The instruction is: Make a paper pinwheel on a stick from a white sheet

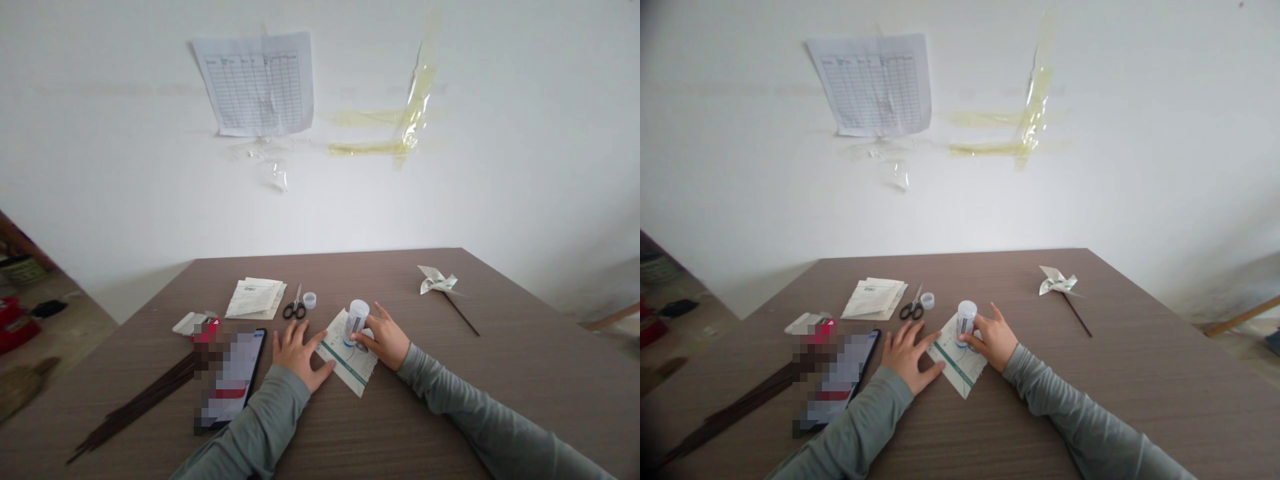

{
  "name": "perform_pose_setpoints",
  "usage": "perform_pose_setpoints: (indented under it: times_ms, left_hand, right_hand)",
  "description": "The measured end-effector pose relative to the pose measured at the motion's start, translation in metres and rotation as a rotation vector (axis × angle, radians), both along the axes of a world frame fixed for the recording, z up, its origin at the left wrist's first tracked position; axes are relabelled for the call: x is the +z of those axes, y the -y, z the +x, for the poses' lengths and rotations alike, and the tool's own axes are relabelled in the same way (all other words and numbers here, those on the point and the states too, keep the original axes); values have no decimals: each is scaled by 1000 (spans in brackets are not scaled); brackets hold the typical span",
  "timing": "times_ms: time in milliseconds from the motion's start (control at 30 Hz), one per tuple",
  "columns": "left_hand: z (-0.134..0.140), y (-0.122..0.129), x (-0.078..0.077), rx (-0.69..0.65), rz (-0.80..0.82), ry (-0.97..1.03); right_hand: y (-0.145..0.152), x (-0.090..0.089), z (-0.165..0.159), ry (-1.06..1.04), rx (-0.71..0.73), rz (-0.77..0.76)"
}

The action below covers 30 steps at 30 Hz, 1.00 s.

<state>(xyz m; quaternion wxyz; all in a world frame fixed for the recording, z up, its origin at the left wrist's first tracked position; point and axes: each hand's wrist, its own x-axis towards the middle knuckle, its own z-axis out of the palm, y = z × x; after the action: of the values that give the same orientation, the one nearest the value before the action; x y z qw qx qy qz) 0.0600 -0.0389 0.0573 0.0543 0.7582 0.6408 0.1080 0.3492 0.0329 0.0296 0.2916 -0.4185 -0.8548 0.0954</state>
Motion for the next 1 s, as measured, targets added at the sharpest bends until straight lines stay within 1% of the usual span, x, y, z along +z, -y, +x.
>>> perform_pose_setpoints:
  times_ms: [200,400,700,833,900,1000]
  left_hand:
    - [0,0,0,13,22,-21]
    - [0,1,4,-4,7,3]
    - [0,1,5,-6,-15,13]
    - [1,2,5,9,2,4]
    - [2,2,5,13,10,4]
    - [1,2,3,11,19,8]
  right_hand:
    - [1,0,-1,0,-11,24]
    - [1,-1,-1,2,-30,17]
    - [1,-1,-1,9,-41,34]
    - [-1,-1,1,-92,-71,40]
    - [-2,-1,2,-188,-86,-7]
    - [-3,2,3,-328,-62,-84]
